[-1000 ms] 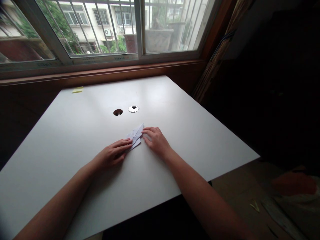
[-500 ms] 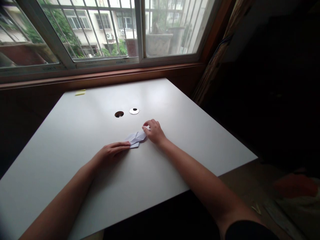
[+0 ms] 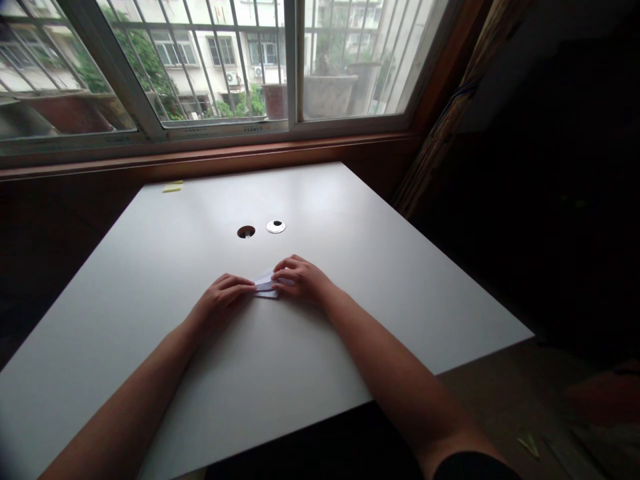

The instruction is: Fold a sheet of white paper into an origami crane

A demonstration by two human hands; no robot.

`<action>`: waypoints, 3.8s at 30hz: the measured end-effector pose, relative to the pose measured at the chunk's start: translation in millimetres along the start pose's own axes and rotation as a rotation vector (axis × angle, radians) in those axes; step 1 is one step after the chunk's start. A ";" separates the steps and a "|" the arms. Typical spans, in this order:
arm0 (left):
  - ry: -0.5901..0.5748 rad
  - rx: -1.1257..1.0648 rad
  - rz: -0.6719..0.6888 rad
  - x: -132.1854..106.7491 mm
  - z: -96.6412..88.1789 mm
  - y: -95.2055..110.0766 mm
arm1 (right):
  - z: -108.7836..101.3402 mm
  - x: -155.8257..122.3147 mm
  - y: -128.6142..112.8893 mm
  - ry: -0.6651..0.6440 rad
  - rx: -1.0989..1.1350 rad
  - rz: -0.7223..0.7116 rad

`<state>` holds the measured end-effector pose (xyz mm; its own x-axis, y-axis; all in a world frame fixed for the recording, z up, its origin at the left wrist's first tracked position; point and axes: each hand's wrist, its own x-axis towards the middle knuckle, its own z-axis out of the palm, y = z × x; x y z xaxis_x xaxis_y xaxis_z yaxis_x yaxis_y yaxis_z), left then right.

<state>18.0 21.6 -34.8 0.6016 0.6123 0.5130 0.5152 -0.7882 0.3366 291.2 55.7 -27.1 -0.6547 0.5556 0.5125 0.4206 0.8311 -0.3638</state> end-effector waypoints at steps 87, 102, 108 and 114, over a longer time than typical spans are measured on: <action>0.205 -0.583 -0.393 4.0 -4.6 13.4 | -10.3 4.9 11.5 0.084 1.011 0.843; 0.360 -0.860 -0.809 4.3 -6.1 10.6 | -7.5 9.8 10.9 0.244 1.056 0.777; 0.336 -0.972 -0.857 7.1 -7.2 9.9 | -4.2 5.4 17.4 0.259 1.047 0.678; 0.200 -1.069 -0.894 9.6 -6.5 14.9 | -6.8 5.1 10.1 0.215 0.949 0.702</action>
<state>27.4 15.4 -19.7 0.1793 0.9766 -0.1186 -0.0885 0.1361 0.9867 296.4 67.0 -22.9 -0.3118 0.9483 0.0596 -0.0459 0.0476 -0.9978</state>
